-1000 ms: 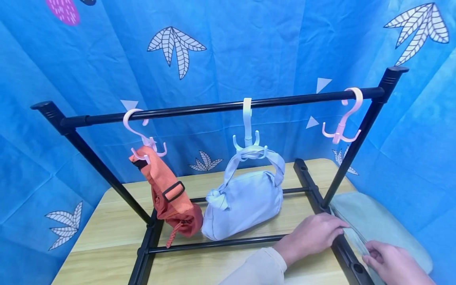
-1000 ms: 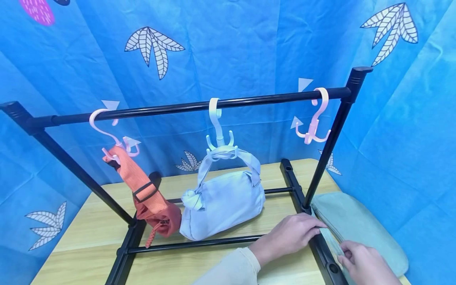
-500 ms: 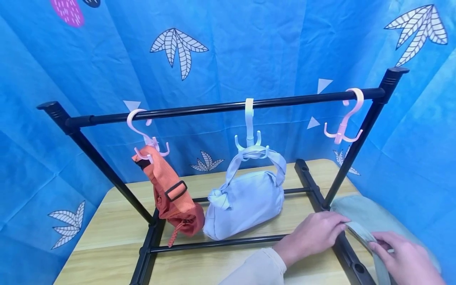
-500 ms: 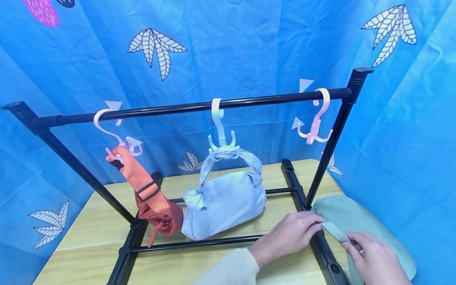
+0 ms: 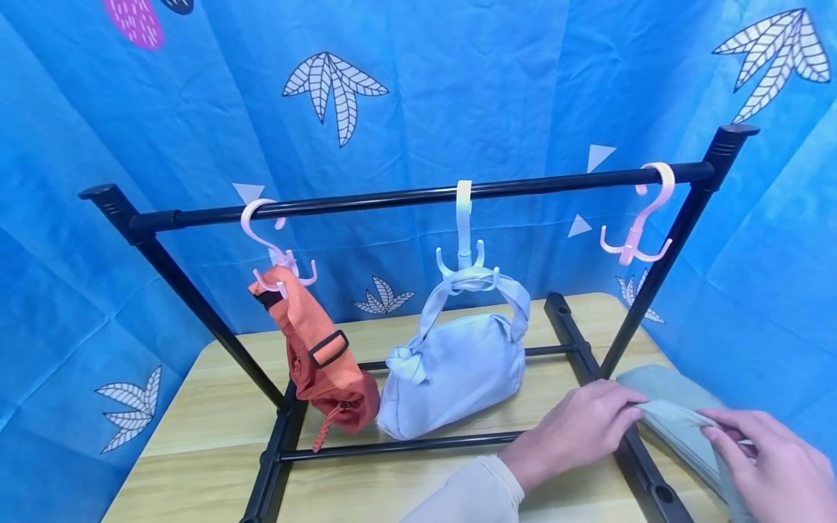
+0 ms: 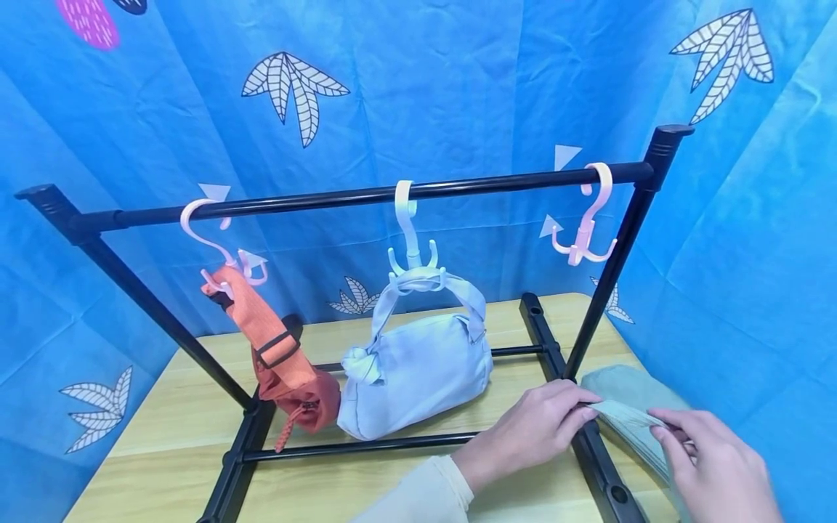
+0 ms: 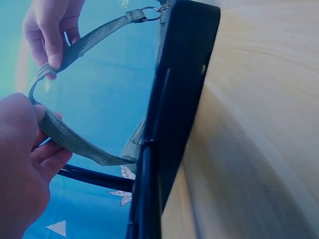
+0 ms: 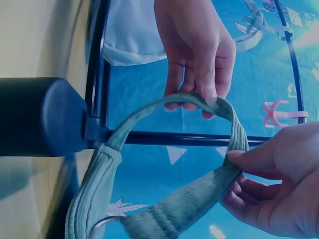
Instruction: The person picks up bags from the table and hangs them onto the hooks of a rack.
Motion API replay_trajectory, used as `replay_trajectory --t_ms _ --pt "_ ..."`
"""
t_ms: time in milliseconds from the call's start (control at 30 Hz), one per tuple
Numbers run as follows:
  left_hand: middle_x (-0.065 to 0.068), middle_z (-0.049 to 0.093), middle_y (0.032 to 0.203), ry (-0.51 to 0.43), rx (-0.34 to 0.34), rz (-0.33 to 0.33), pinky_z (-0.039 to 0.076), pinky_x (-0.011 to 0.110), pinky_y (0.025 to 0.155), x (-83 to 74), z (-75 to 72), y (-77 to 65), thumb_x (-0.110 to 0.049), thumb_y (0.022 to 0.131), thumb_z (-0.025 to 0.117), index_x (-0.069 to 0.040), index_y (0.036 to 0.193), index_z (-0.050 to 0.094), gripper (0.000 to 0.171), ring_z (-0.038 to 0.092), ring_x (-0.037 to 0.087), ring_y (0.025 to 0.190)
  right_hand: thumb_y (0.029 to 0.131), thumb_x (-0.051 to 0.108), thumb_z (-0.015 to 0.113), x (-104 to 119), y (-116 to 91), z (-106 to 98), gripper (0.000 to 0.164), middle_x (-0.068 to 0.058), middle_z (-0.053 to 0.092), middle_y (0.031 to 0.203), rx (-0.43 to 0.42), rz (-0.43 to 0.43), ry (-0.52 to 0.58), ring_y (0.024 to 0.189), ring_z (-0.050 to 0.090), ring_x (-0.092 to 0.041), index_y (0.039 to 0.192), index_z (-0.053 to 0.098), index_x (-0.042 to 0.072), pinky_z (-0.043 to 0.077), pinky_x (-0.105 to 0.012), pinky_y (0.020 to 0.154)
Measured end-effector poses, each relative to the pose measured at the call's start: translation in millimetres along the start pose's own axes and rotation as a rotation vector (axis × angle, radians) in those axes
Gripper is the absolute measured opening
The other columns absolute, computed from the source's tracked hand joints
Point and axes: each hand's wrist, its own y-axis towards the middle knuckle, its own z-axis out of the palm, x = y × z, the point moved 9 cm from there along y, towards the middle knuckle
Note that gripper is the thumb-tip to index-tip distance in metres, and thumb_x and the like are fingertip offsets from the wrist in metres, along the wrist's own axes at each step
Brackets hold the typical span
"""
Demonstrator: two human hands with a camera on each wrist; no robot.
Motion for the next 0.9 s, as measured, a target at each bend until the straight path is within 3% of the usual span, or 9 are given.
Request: replay_trajectory --t_ms 133,200,267,300,367,500,633,767,900 --pt "-0.015 0.07 0.127 -0.005 -0.031 0.037 0.04 0.004 0.106 -5.8 -7.1 0.6 -0.032 0.112 0.047 -0.025 0.136 0.064 0.03 0.061 -0.01 0.118 0.086 -0.012 0.074 4.4 -0.2 -9.8 0.014 -0.026 0.069 0.09 -0.093 -0.011 0.077 0.079 0.023 0.037 0.099 0.075 -0.006 0.033 -0.001 0.055" --pt "-0.015 0.07 0.126 -0.012 -0.037 0.046 0.04 0.004 0.106 -7.7 -10.3 0.5 -0.031 0.111 0.047 -0.025 0.135 0.064 0.03 0.061 -0.01 0.117 0.084 -0.018 0.072 7.6 0.3 -14.2 0.018 -0.002 0.071 0.091 -0.145 -0.038 0.132 0.085 0.025 0.038 0.099 0.074 -0.008 0.034 0.004 0.059" --pt "-0.014 0.07 0.123 -0.025 -0.038 0.051 0.04 0.002 0.103 -9.3 -13.4 0.3 -0.031 0.111 0.048 -0.024 0.135 0.064 0.03 0.061 -0.011 0.114 0.086 -0.019 0.068 10.9 1.0 -19.3 0.016 0.025 0.064 0.098 -0.197 -0.081 0.182 0.09 0.029 0.037 0.099 0.074 -0.011 0.034 0.007 0.065" --pt "-0.014 0.07 0.122 -0.03 -0.04 0.054 0.041 0.001 0.102 -10.0 -15.3 0.3 -0.03 0.111 0.048 -0.023 0.135 0.064 0.03 0.061 -0.011 0.112 0.092 -0.013 0.065 12.9 1.4 -22.1 0.011 0.036 0.057 0.103 -0.223 -0.11 0.207 0.092 0.031 0.036 0.098 0.073 -0.012 0.034 0.008 0.069" --pt "-0.014 0.07 0.119 -0.042 -0.039 0.051 0.04 -0.001 0.099 -10.5 -19.0 0.4 -0.031 0.111 0.049 -0.023 0.135 0.065 0.03 0.059 -0.013 0.107 0.102 0.002 0.059 16.6 2.3 -27.2 0.022 0.049 0.038 0.112 -0.27 -0.166 0.239 0.097 0.034 0.034 0.098 0.073 -0.014 0.033 0.009 0.074" --pt "-0.014 0.07 0.114 -0.049 -0.042 0.052 0.04 -0.002 0.098 -12.1 -26.4 1.1 -0.03 0.111 0.049 -0.022 0.132 0.067 0.029 0.057 -0.013 0.1 0.11 0.024 0.049 21.1 5.8 -32.3 0.047 0.049 0.038 0.116 -0.298 -0.206 0.241 0.096 0.034 0.031 0.098 0.072 -0.015 0.031 0.006 0.073" --pt "-0.013 0.07 0.112 -0.043 -0.056 0.071 0.04 -0.002 0.097 -15.0 -33.4 1.7 -0.029 0.111 0.049 -0.02 0.129 0.068 0.028 0.055 -0.012 0.097 0.109 0.016 0.05 23.5 8.8 -37.2 0.04 0.049 0.039 0.115 -0.313 -0.202 0.244 0.095 0.035 0.03 0.099 0.071 -0.016 0.029 0.004 0.074" --pt "-0.012 0.071 0.113 -0.006 -0.093 0.107 0.039 -0.001 0.099 -20.1 -41.0 2.1 -0.028 0.111 0.05 -0.019 0.127 0.069 0.026 0.058 -0.01 0.1 0.111 0.033 0.045 26.8 10.4 -42.9 0.058 0.048 0.04 0.115 -0.336 -0.212 0.256 0.094 0.034 0.029 0.098 0.07 -0.018 0.028 0.002 0.074" --pt "-0.012 0.072 0.115 0.012 -0.108 0.12 0.039 -0.001 0.101 -23.6 -46.7 2.6 -0.028 0.11 0.051 -0.019 0.127 0.069 0.026 0.06 -0.009 0.104 0.111 0.026 0.047 28.1 13.1 -46.2 0.053 0.049 0.039 0.112 -0.336 -0.197 0.259 0.092 0.033 0.025 0.099 0.069 -0.02 0.027 0.0 0.074"
